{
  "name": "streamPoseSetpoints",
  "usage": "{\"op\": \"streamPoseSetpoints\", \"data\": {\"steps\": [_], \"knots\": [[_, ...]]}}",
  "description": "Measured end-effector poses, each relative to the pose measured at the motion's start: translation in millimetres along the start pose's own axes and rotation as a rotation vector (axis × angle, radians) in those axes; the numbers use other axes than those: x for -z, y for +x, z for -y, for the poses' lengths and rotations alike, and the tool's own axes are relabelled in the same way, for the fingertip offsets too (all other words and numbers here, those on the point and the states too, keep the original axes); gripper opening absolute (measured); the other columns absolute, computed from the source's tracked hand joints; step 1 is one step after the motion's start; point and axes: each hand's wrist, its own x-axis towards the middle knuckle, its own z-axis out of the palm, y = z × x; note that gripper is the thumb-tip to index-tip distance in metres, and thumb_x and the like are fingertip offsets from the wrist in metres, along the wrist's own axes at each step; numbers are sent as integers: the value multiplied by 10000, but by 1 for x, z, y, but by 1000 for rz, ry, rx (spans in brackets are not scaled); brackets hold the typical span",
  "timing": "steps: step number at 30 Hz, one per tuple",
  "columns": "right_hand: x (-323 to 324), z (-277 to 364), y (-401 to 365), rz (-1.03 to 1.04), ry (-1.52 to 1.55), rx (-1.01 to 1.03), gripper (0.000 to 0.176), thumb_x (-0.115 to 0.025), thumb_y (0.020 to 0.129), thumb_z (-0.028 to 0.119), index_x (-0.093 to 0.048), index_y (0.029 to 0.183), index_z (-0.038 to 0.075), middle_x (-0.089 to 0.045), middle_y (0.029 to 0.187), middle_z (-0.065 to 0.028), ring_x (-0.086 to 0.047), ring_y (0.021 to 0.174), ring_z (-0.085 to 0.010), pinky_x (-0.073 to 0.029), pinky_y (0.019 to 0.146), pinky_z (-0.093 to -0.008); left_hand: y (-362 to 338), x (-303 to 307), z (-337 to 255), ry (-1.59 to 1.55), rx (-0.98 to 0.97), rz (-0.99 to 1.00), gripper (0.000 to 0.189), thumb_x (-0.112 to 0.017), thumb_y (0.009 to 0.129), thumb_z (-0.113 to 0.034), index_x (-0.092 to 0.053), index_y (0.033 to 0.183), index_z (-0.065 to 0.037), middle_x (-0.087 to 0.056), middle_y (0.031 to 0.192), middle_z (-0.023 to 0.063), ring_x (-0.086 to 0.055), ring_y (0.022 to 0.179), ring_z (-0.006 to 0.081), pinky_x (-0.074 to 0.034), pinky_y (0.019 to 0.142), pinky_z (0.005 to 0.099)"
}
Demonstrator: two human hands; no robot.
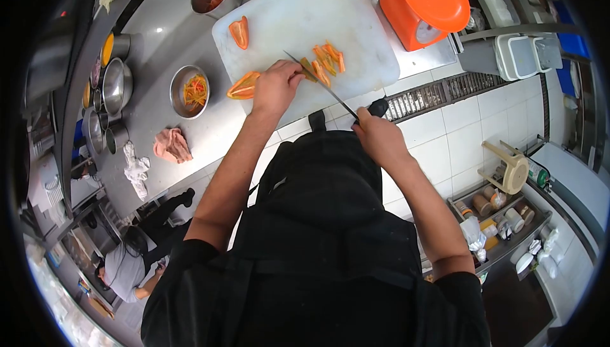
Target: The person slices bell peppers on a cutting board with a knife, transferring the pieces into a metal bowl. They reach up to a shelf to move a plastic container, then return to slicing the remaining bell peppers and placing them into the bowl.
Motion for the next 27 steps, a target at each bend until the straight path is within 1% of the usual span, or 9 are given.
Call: {"op": "streamPoseSetpoints", "data": {"steps": [3, 8, 11, 13, 17, 20, 23, 26, 27], "knots": [[1, 3, 14, -40, 14, 83, 245, -680, 1044, 240, -551, 1099, 40, -726, 818, -224, -725, 844, -466, -561, 735, -572, 1, 1, 1, 8, -5, 0, 156, -789, 921, -106, -774, 1065, -48, -767, 1054, 90, -745, 922, 327, -602, 815, 424], [25, 7, -4, 13, -59, 25, 247, -680, 1044, 240, -554, 1103, 36, -724, 811, -224, -725, 830, -467, -560, 720, -574, -4, -4, 3, 8, -23, -49, 140, -781, 924, -101, -773, 1054, -49, -766, 1052, 90, -741, 915, 336, -605, 813, 428], [5, -2, -1, -13, -39, 25, 243, -682, 1042, 240, -560, 1100, 38, -718, 796, -225, -724, 824, -464, -560, 717, -570, -5, -6, 4, -1, -57, -101, 125, -778, 924, -96, -772, 1039, -50, -765, 1045, 89, -739, 914, 336, -608, 804, 425], [-2, -4, 10, -32, -22, 73, 247, -682, 1042, 252, -561, 1094, 42, -721, 799, -225, -724, 824, -464, -559, 718, -571, -5, -4, 5, -1, -68, -76, 117, -777, 922, -90, -772, 1032, -50, -764, 1040, 88, -738, 913, 332, -608, 798, 421], [13, -4, 9, -48, -25, 113, 257, -684, 1043, 269, -556, 1085, 49, -728, 812, -227, -723, 826, -465, -555, 719, -577, -4, -4, 6, 4, -89, -85, 102, -778, 917, -82, -771, 1014, -50, -762, 1020, 86, -735, 905, 327, -607, 788, 419], [19, -2, -7, 2, -50, 27, 269, -723, 1019, 233, -541, 1062, 40, -696, 777, -213, -701, 796, -469, -536, 689, -560, -6, -6, 8, 39, -107, -113, 93, -778, 917, -78, -772, 1006, -51, -762, 1002, 88, -736, 908, 323, -606, 784, 418], [4, -7, -2, -1, 0, 38, 260, -719, 1022, 231, -549, 1056, 38, -696, 770, -213, -701, 796, -468, -536, 688, -560, -8, -9, 12, 3, -111, -145, 95, -779, 917, -77, -775, 1008, -52, -766, 996, 90, -739, 912, 324, -606, 786, 420], [4, -7, 11, -7, -43, 107, 262, -695, 1036, 264, -562, 1078, 42, -728, 814, -225, -729, 837, -458, -561, 715, -558, -9, -8, 14, 34, -122, -128, 96, -780, 919, -81, -776, 1010, -52, -770, 1001, 90, -739, 910, 325, -608, 786, 422], [7, -6, 9, -13, -42, 114, 262, -697, 1035, 261, -561, 1077, 42, -727, 813, -227, -729, 837, -459, -561, 713, -559, -10, -7, 13, 49, -126, -133, 74, -759, 924, -92, -763, 992, -64, -760, 986, 84, -739, 916, 317, -608, 784, 430]]}}
